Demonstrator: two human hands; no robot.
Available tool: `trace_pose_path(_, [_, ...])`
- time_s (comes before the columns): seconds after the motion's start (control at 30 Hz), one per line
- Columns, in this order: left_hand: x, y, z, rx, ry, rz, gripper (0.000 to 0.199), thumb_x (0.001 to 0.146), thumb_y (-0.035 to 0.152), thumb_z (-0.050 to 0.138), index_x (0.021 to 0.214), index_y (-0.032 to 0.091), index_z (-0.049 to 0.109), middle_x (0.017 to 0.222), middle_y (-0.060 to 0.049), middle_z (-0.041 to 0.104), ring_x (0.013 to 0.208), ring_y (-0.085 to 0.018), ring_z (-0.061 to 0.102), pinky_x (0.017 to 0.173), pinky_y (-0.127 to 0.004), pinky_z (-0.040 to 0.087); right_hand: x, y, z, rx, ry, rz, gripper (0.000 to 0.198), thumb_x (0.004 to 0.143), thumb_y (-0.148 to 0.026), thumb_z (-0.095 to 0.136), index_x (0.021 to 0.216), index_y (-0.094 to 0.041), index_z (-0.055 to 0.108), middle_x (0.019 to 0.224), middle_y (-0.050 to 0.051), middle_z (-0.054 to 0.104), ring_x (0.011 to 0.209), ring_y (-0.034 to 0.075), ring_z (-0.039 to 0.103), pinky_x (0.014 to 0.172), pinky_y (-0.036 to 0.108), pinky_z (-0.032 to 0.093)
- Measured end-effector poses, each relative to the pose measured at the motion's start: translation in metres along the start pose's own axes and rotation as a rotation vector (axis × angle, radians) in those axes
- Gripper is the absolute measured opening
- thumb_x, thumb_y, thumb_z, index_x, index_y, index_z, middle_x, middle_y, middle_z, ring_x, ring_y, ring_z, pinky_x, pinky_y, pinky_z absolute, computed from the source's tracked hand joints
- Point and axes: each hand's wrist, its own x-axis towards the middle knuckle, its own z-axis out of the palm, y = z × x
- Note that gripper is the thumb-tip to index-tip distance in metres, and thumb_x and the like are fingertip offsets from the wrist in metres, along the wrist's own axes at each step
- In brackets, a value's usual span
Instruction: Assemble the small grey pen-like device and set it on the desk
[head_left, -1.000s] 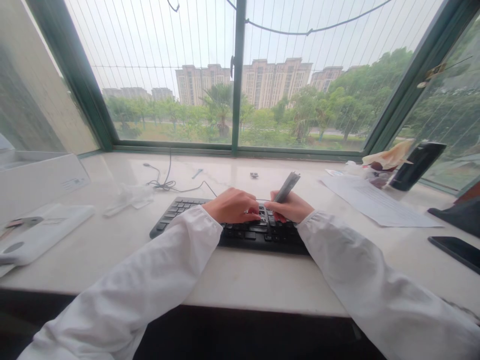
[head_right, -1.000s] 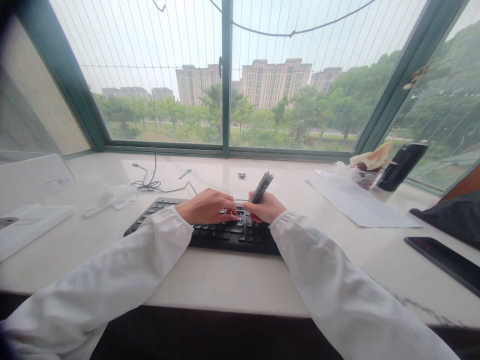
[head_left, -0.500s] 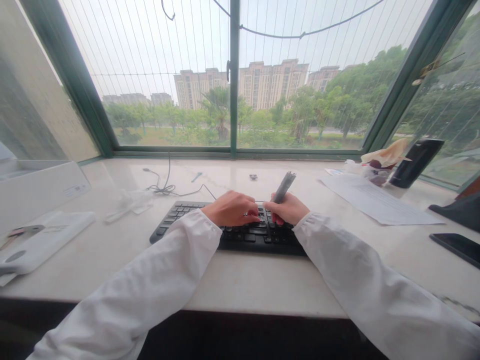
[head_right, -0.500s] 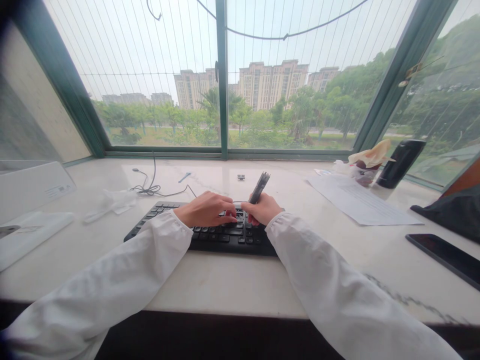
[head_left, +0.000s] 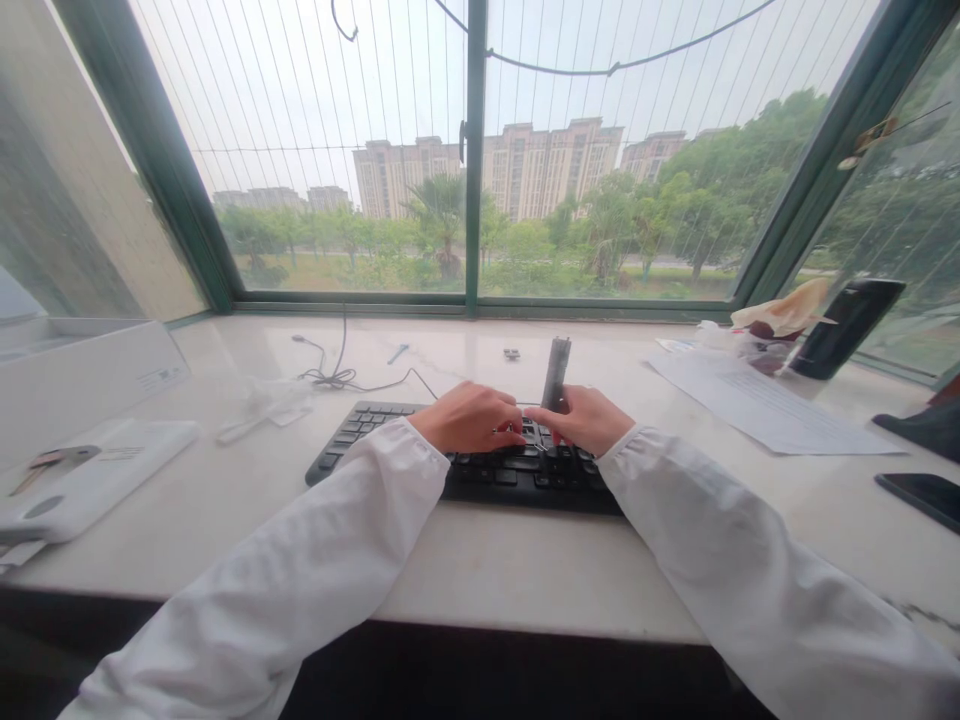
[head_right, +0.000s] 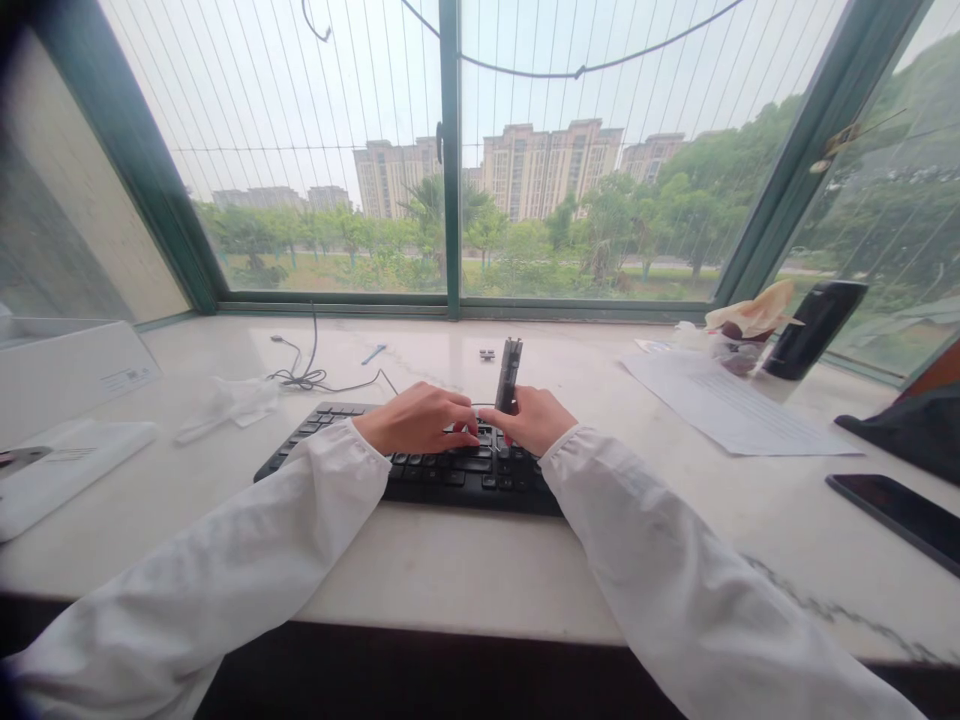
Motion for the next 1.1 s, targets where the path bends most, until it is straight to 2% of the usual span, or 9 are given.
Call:
trace_pose_path(0.17, [0.000,0.002,-0.002,0.018,-0.014,-0.007,0.027,0.091,0.042,0.052,0.094,0.022,0.069,0.086,-0.001,0.069,0.071,-0.013,0.063,0.055,-0.023,0.034,-0.005,-0.005,0.001,0.043,0.036,0.033,0.036,0.080,-0.054,0.058,0.074,-0.019,0.062,0.052,0.000,0.064,0.052,0.015,0.062,0.053,0.024,0.043])
trace_pose_path(0.33, [0.001,0.002,-0.001,0.011,-0.026,-0.020,0.027,0.091,0.044,0.052,0.094,0.023,0.069,0.085,0.000,0.069,0.071,-0.013,0.063,0.054,-0.023,0.033,-0.005,-0.007,0.008,0.067,0.043,0.059,0.036,0.082,-0.052,0.056,0.069,-0.019,0.059,0.050,0.000,0.064,0.050,0.016,0.063,0.051,0.023,0.045])
trace_pose_path(0.57, [0.002,0.002,0.000,-0.024,-0.025,-0.026,0.024,0.090,0.041,0.054,0.093,0.023,0.069,0.083,0.001,0.068,0.068,-0.013,0.062,0.056,-0.024,0.034,-0.001,-0.001,0.012,0.187,0.012,0.102,0.027,0.083,-0.044,0.057,0.075,-0.019,0.057,0.050,0.000,0.063,0.046,0.016,0.061,0.048,0.024,0.047])
trace_pose_path(0.7, [0.001,0.002,0.000,-0.011,-0.030,-0.041,0.022,0.089,0.040,0.054,0.091,0.023,0.069,0.083,0.000,0.068,0.069,-0.013,0.063,0.056,-0.023,0.035,0.001,0.000,0.013,0.185,0.046,0.054,0.028,0.082,-0.045,0.059,0.073,-0.019,0.058,0.050,0.000,0.061,0.050,0.015,0.061,0.051,0.023,0.044])
trace_pose_path(0.83, [0.001,0.000,0.003,-0.016,-0.011,-0.022,0.021,0.090,0.039,0.054,0.094,0.024,0.068,0.087,0.000,0.068,0.072,-0.014,0.064,0.058,-0.023,0.037,0.002,0.002,0.017,0.141,0.141,-0.003,0.026,0.081,-0.044,0.059,0.077,-0.018,0.062,0.061,0.001,0.066,0.061,0.015,0.063,0.055,0.022,0.043])
trace_pose_path(1.0, [-0.001,-0.002,0.003,-0.061,-0.008,0.004,0.020,0.090,0.036,0.054,0.097,0.026,0.069,0.095,0.001,0.070,0.081,-0.014,0.067,0.063,-0.022,0.041,0.002,0.002,0.023,0.185,0.152,-0.017,0.025,0.082,-0.042,0.057,0.078,-0.018,0.062,0.053,-0.001,0.061,0.052,0.013,0.058,0.050,0.021,0.040])
trace_pose_path(1.1, [-0.001,-0.002,0.001,-0.043,-0.015,0.011,0.021,0.091,0.037,0.053,0.098,0.027,0.070,0.095,0.001,0.071,0.081,-0.014,0.068,0.063,-0.022,0.041,0.002,0.002,0.025,0.187,0.200,-0.049,0.023,0.081,-0.041,0.057,0.079,-0.018,0.062,0.054,-0.002,0.061,0.054,0.013,0.058,0.052,0.021,0.040])
